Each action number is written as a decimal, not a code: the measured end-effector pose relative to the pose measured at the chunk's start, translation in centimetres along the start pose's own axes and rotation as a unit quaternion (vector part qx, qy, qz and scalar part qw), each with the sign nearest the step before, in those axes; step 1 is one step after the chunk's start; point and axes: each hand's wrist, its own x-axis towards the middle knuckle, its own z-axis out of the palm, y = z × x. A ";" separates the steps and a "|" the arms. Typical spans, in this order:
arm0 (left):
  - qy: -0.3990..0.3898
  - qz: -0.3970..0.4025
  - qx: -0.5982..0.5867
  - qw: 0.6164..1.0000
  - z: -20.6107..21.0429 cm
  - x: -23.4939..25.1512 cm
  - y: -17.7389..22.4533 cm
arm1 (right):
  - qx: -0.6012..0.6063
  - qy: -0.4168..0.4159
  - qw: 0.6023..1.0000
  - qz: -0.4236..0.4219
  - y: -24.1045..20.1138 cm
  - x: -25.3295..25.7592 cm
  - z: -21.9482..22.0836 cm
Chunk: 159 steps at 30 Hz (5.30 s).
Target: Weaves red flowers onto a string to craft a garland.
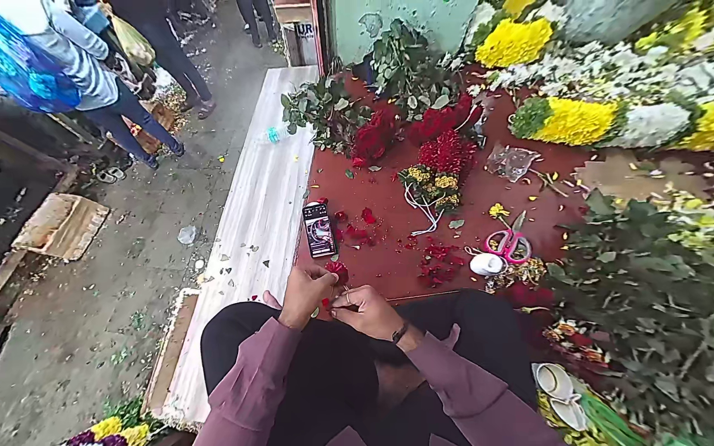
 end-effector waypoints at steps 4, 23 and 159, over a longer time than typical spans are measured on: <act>-0.052 -0.005 0.010 0.999 -0.9 0.0 0.0 | 0.058 0.091 0.994 0.016 -1.2 0.1 -4.4; -0.123 -0.037 0.218 0.968 -2.0 -0.1 0.0 | 0.045 -0.098 0.988 0.107 -0.2 0.3 -8.3; -0.117 0.028 0.062 0.991 -1.1 -0.6 0.3 | 0.147 0.027 0.989 0.002 -1.0 -1.1 -7.5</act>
